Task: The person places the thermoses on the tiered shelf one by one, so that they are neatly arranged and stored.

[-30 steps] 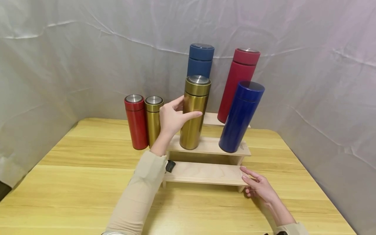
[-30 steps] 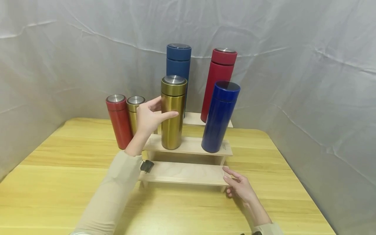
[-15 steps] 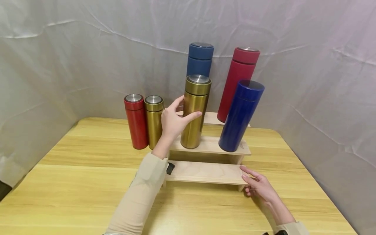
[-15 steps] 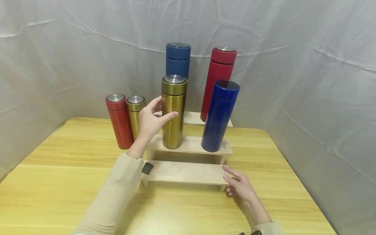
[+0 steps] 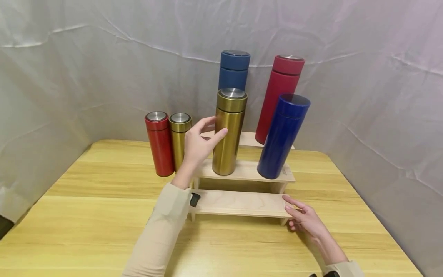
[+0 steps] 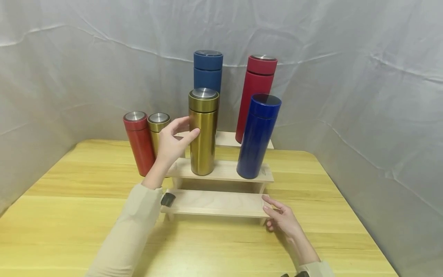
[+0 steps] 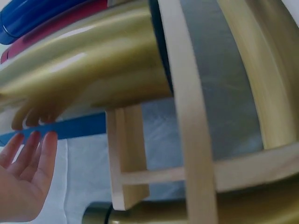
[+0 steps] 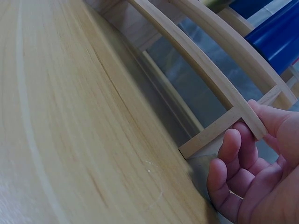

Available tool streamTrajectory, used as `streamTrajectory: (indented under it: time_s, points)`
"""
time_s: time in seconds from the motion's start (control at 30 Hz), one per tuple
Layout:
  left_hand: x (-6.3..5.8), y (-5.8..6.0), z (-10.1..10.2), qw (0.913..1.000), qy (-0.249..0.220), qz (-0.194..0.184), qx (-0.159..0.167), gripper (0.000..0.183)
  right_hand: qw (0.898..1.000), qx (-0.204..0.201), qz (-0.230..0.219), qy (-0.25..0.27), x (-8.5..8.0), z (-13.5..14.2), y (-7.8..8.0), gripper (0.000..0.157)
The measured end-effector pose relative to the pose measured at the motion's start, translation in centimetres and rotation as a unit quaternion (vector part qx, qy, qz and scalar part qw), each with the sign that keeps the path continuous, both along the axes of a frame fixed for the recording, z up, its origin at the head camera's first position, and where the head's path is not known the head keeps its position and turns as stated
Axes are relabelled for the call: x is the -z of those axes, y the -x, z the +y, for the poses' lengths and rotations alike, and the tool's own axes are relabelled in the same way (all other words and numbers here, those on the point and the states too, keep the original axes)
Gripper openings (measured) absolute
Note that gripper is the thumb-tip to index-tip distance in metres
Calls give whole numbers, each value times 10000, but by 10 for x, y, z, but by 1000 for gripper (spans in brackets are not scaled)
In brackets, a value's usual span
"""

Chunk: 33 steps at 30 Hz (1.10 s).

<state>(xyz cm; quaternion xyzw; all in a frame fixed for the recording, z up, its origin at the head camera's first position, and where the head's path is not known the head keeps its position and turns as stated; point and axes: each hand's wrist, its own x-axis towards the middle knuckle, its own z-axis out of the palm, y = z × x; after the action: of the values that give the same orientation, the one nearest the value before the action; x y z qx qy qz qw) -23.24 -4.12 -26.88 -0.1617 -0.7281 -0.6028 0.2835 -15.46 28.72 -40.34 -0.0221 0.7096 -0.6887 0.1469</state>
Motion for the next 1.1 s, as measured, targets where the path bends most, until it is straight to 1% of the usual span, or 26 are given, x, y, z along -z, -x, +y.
streamTrajectory:
  time_s: [0.1,0.23,0.43,0.53,0.63,0.67,0.77,0.87,0.93,1.0,1.1]
  points:
    - [3,-1,-4,9999,-105,118,-46,36,10000,13,6,-35,-1,0,0,28]
    - [7,-3,-9,9997,-165,147,-107,28,10000,18,-2,-46,0,-1,0,28]
    - [12,-3,-20,9998,-59,125,-148,20,10000,9,1,-25,1,0,0,29]
    - [16,-3,-26,9994,-2,273,-206,17,10000,9,10,-18,1,0,0,28]
    - [10,-13,-30,9988,36,362,-339,14,10000,6,7,-17,1,0,0,28]
    - [11,-13,-32,9986,26,385,-374,14,10000,6,3,-19,1,0,0,28]
    - [14,-13,-39,9977,128,370,-558,13,10000,10,6,-26,2,0,0,28]
    - [27,-2,-50,9961,220,436,-729,14,10000,12,19,-34,2,0,0,28]
    - [30,-2,-55,9951,265,435,-851,14,10000,14,32,-38,2,0,1,28]
    - [32,-3,-60,9948,238,409,-905,13,10000,10,36,-37,3,0,1,28]
    - [35,-4,-67,9953,154,334,-895,12,10000,-2,37,-24,3,1,1,28]
